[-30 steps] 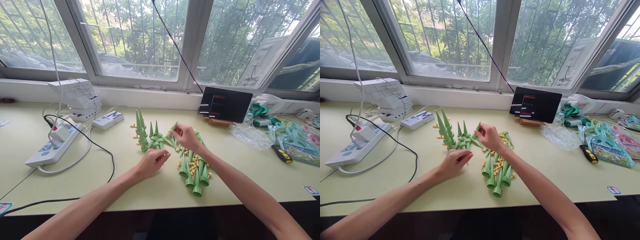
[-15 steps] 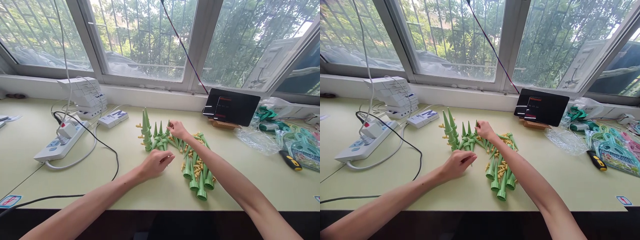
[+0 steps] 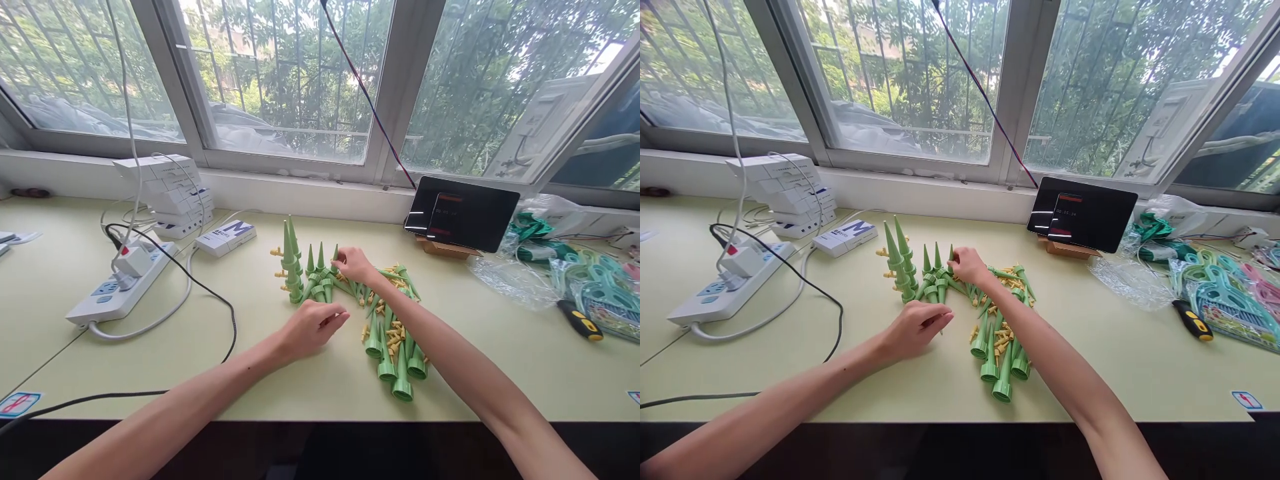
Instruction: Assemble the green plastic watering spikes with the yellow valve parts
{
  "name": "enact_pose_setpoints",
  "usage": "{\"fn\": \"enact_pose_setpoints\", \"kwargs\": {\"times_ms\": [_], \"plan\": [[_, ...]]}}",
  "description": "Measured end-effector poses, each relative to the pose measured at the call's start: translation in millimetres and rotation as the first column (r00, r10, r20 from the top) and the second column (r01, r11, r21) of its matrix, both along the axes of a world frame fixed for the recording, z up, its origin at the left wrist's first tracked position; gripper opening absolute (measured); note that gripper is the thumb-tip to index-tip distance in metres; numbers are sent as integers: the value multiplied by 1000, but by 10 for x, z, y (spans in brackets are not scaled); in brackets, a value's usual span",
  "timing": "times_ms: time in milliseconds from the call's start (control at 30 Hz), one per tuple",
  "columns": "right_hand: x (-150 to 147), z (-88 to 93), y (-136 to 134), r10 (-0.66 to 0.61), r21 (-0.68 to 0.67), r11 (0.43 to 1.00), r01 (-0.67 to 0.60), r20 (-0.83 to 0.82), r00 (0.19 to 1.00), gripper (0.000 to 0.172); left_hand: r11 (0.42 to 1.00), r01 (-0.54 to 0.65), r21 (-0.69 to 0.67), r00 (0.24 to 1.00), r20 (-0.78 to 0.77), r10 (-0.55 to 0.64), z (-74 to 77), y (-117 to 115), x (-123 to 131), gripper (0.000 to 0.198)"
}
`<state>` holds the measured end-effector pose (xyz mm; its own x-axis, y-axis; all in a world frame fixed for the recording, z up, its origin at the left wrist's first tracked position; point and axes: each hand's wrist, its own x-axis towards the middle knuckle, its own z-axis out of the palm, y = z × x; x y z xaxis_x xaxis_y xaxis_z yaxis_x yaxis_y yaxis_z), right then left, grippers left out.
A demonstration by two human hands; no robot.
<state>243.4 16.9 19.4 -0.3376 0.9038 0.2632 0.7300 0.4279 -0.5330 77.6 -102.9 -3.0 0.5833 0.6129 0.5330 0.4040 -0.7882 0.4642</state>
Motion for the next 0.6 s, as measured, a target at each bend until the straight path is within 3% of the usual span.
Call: {"fn": "enact_pose_setpoints", "kwargs": {"times_ms": [100, 233, 433, 600], "plan": [[29, 14, -19, -11, -1, 1000, 11, -13, 1000, 11, 1000, 0, -17, 1000, 0, 0, 6, 1, 0, 31], [122, 84, -122, -8, 27, 1000, 9, -48, 999, 20, 1000, 11, -25, 1000, 13, -11, 1, 8, -1, 32], [398, 192, -478, -56, 376, 925, 49, 8, 998, 20, 1000, -2, 12, 1000, 2, 2, -27, 20, -9, 38], [603, 72, -694, -82, 448, 893, 41, 72, 994, 24, 999, 24, 36, 1000, -20, -23, -41, 49, -14, 41]]}}
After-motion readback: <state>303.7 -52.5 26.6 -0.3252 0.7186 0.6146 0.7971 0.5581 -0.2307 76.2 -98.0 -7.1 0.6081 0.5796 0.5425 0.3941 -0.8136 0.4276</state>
